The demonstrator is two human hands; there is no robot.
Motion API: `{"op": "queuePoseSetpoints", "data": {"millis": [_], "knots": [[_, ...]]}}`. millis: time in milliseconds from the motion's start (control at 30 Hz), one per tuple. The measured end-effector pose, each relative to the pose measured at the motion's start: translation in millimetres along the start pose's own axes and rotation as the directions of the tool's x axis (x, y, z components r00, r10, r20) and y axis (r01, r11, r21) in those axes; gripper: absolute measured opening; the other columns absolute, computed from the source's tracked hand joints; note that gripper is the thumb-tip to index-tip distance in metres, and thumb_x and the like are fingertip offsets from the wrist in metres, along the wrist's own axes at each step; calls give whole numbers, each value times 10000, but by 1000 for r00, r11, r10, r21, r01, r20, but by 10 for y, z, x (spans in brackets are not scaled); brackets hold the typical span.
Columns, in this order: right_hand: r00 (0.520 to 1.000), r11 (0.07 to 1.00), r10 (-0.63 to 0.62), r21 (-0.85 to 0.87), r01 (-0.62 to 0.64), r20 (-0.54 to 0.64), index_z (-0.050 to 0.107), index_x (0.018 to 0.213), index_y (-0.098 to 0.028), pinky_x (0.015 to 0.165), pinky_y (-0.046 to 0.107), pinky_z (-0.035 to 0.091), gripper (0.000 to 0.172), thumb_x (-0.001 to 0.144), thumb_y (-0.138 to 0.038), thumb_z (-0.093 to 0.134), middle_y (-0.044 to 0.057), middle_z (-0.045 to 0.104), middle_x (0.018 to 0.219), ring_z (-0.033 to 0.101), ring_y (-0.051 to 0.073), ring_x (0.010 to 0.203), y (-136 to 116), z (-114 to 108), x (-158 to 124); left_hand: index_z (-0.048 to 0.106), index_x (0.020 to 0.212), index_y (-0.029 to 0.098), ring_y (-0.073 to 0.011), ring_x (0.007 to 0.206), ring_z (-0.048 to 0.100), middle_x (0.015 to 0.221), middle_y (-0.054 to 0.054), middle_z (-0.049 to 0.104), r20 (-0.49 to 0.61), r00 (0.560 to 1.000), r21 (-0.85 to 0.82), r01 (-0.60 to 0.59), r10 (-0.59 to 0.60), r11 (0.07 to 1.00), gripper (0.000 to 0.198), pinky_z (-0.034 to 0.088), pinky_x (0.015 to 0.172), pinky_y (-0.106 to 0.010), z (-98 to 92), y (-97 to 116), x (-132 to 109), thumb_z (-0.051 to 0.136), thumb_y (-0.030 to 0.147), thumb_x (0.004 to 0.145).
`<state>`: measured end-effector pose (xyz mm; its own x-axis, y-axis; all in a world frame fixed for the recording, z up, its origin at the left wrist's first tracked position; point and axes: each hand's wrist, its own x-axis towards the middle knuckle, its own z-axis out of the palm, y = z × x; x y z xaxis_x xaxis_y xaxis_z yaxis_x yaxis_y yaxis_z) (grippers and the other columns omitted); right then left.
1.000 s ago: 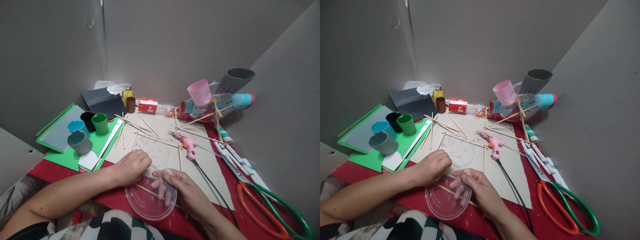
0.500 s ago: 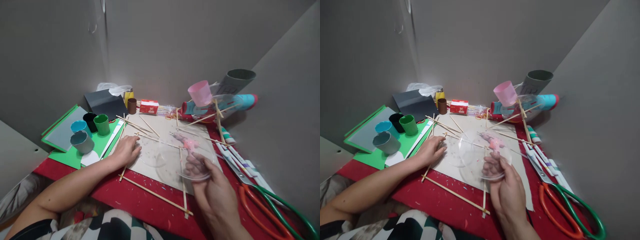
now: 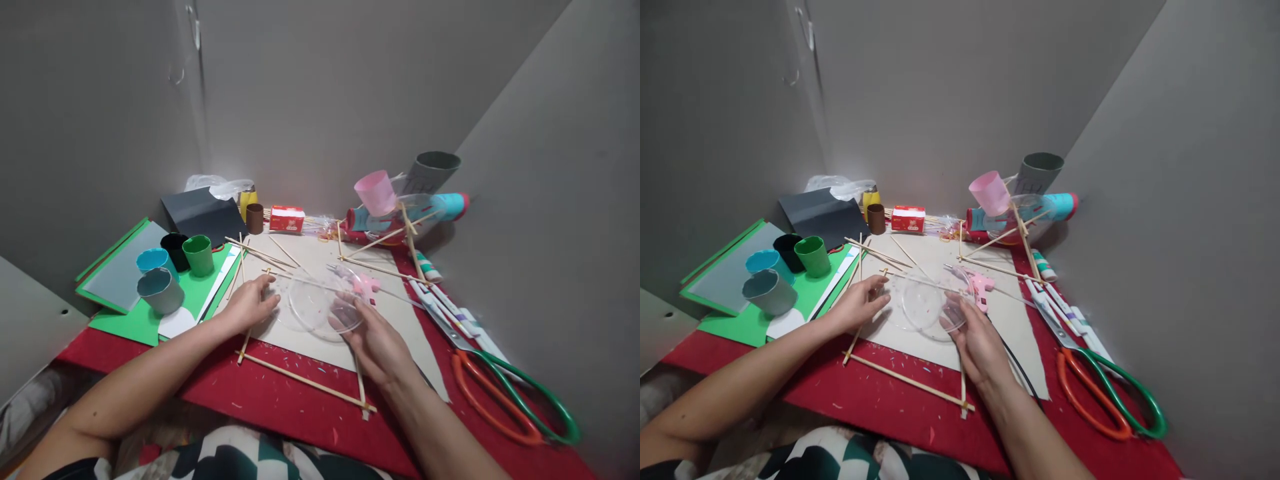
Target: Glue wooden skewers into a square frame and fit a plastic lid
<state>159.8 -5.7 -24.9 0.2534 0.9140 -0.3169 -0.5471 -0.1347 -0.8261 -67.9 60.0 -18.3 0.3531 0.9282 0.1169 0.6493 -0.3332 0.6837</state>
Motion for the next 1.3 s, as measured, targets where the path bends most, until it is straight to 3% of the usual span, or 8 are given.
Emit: {"op": "queuePoseSetpoints", "data": {"millis": [300, 467, 567, 700, 833, 1000, 1167, 1300], "knots": [[995, 997, 64, -46, -61, 71, 717, 929, -157, 546, 232, 544, 192, 757, -243, 716, 56, 735, 870, 670, 174, 744, 54, 1, 43, 627, 1098, 117, -197, 790, 600, 961, -104, 681, -7, 999, -206, 32, -34, 978, 384, 458, 753, -324, -6, 0, -20, 604, 297, 760], [998, 1000, 17, -8, -16, 61, 723, 899, -154, 540, 203, 529, 179, 763, -267, 695, 62, 748, 934, 679, 161, 764, 7, -42, 49, 578, 1139, 126, -174, 878, 585, 1117, -124, 636, -138, 990, -341, -8, -42, 940, 365, 464, 803, -319, -20, -22, -5, 555, 312, 826], [996, 1000, -19, 24, 17, 87, 737, 891, -154, 544, 189, 524, 204, 748, -294, 696, 68, 752, 935, 667, 138, 715, -50, -65, 20, 547, 1161, 134, -170, 906, 597, 1052, -110, 641, -141, 983, -593, 9, -115, 805, 406, 473, 786, -299, -55, 10, -12, 606, 341, 816], [988, 1000, -23, -17, 26, 155, 748, 883, -172, 653, 236, 544, 228, 733, -341, 714, 71, 754, 933, 669, 155, 751, -60, -55, -29, 554, 1167, 152, -159, 772, 643, 927, -77, 675, 180, 980, -855, 199, -87, 479, 485, 500, 703, -278, -55, 84, -56, 683, 408, 775], [982, 995, -46, -76, 61, 186, 749, 884, -191, 654, 251, 530, 258, 719, -389, 729, 65, 747, 969, 659, 177, 812, -41, -28, -54, 578, 1111, 138, -174, 672, 671, 856, -95, 706, 305, 952, -907, 285, 17, 311, 435, 527, 616, -281, -30, 104, -74, 705, 362, 761], [985, 991, -134, 6, 134, 108, 742, 901, -210, 617, 234, 524, 253, 721, -385, 725, 34, 716, 1079, 619, 145, 794, -93, -42, -42, 556, 1072, 133, -170, 643, 687, 843, -108, 718, 298, 953, -911, 302, -58, 279, 301, 518, 554, -241, -87, 104, -60, 637, 285, 825], [989, 976, -147, 161, 149, -25, 726, 852, -193, 552, 197, 504, 193, 731, -341, 704, 16, 727, 837, 616, 108, 663, -167, -130, 10, 545, 1042, 124, -175, 671, 697, 870, -121, 722, 239, 965, -928, 259, -107, 267, 252, 526, 566, -249, -128, 121, -56, 623, 247, 836], [982, 969, -186, 158, 190, -41, 696, 819, -186, 461, 172, 452, 192, 732, -356, 718, -1, 693, 703, 580, 82, 538, -162, -186, 42, 546, 1035, 114, -177, 676, 698, 872, -127, 720, 221, 969, -928, 243, -108, 283, 291, 527, 570, -254, -117, 101, -46, 660, 259, 810]]}}
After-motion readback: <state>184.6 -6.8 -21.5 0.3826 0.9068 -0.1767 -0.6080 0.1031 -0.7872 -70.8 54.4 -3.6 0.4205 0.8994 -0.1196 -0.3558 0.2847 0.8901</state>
